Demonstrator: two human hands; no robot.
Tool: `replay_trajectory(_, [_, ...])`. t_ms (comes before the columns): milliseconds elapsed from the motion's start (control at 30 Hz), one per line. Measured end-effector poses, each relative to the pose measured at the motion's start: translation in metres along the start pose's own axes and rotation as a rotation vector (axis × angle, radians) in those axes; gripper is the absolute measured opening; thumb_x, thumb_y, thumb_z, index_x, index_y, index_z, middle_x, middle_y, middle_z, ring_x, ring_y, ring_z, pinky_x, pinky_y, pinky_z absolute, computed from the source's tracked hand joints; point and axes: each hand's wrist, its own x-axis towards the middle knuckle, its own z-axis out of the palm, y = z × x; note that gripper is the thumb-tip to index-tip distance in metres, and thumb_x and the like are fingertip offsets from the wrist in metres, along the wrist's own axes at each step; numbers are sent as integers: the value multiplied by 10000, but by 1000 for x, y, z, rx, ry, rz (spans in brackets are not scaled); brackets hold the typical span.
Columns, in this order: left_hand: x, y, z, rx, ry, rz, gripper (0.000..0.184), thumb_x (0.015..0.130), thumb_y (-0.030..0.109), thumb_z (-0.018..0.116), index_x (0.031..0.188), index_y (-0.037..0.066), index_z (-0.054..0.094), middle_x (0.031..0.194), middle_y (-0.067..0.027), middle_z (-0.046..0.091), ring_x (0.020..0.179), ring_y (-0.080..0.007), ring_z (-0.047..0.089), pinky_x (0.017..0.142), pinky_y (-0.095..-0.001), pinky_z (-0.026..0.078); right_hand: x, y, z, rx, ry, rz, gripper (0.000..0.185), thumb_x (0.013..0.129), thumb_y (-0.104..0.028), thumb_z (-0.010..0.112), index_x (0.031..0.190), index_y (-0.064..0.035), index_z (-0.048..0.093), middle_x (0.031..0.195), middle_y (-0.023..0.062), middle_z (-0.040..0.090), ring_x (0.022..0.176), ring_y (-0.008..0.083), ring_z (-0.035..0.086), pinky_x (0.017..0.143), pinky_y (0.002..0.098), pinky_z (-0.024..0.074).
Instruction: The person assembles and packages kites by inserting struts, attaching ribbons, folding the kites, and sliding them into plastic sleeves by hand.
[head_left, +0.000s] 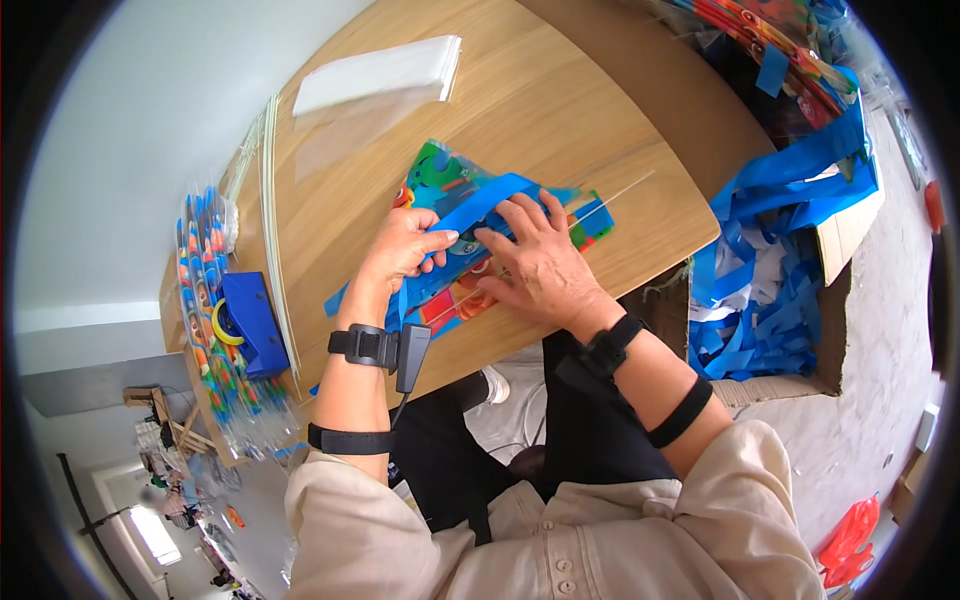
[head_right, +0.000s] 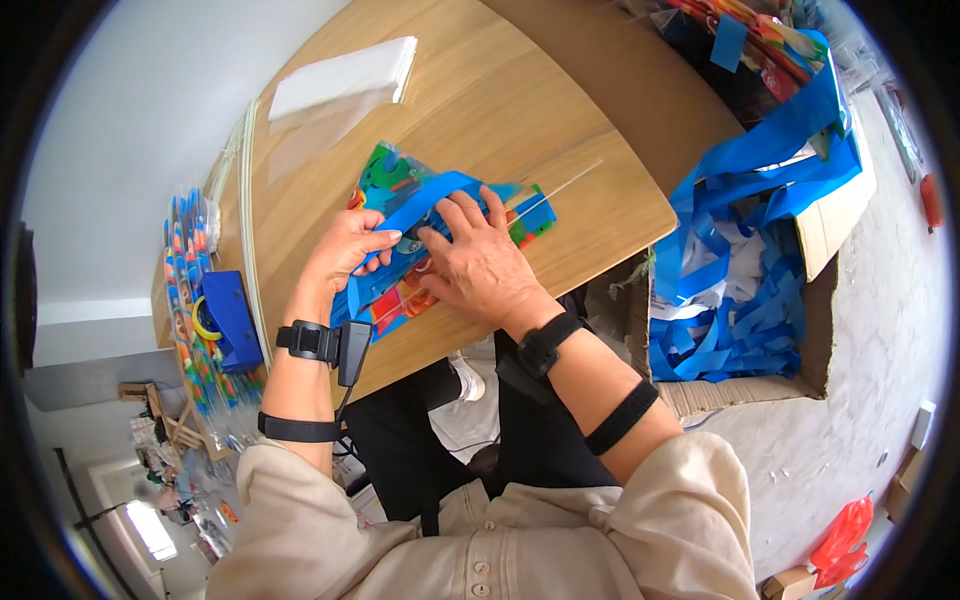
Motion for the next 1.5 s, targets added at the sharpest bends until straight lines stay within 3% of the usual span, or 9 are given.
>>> replay_trajectory(233, [3,-1,0,17,-31,15,150,811,161,702,743,48,631,614,-46,615,496,-100,528,439,-246,383,3,1,-5,79,-2,83,509,677,-243,731,1108,-11,589,1187,131,511,1121,339,457,951,466,358])
replay_trajectory(500, [0,-9,-17,-27,-88,2,185,810,226,715,745,93,605,650,-30,618,521,-81,531,426,-205,343,1,-6,4,-159,28,113,652,756,-359,720,1201,80,535,1282,190,507,1154,352,447,972,462,364])
replay_trajectory(867, [-9,-24,-33,82,-6,-86,199,814,174,714,687,50,622,633,-59,633,527,-116,582,442,-243,390,5,-12,-2,-142,-15,232,730,704,-365,762,1221,77,499,1281,198,445,1167,371,423,970,484,360])
replay_trajectory(933, [-11,-27,-32,84,-7,-69,202,818,196,707,689,70,618,622,-35,620,522,-95,566,429,-228,353,6,-13,-4,-79,-40,263,753,694,-360,771,1240,70,481,1281,195,432,1160,372,424,969,490,357])
replay_trajectory(1033, [-10,-30,-31,101,-8,-52,202,822,217,699,691,90,612,609,-9,604,514,-72,546,420,-211,316,4,-13,-4,-21,35,279,819,680,-341,786,1313,40,432,1363,208,387,1245,389,383,1040,507,305])
replay_trajectory(1100, [-8,-30,-32,113,-6,-54,200,821,216,699,692,91,611,607,-6,600,512,-71,542,424,-210,316,7,-12,-2,-136,84,190,813,753,-392,724,1363,39,402,1429,228,343,1372,384,262,1122,515,198])
replay_trajectory(1200, [-9,-31,-38,119,-1,-100,178,804,173,714,708,44,639,620,-52,620,514,-110,558,450,-252,398,7,-11,3,-185,-56,209,803,813,-469,648,1386,32,393,1470,256,301,1416,389,197,1153,540,92])
replay_trajectory(1300, [-17,-42,-52,75,-27,-68,170,801,184,707,724,47,641,628,-35,614,524,-102,554,465,-246,392,7,-10,6,-317,-98,211,787,850,-522,574,1385,30,404,1446,293,322,1400,402,229,1144,567,92])
replay_trajectory(1500, [-48,-84,-99,15,-31,27,148,827,171,687,825,25,663,700,22,592,621,-54,527,566,-215,426,7,-10,9,-354,-70,183,772,857,-517,566,1380,29,412,1433,321,323,1381,424,254,1138,584,98])
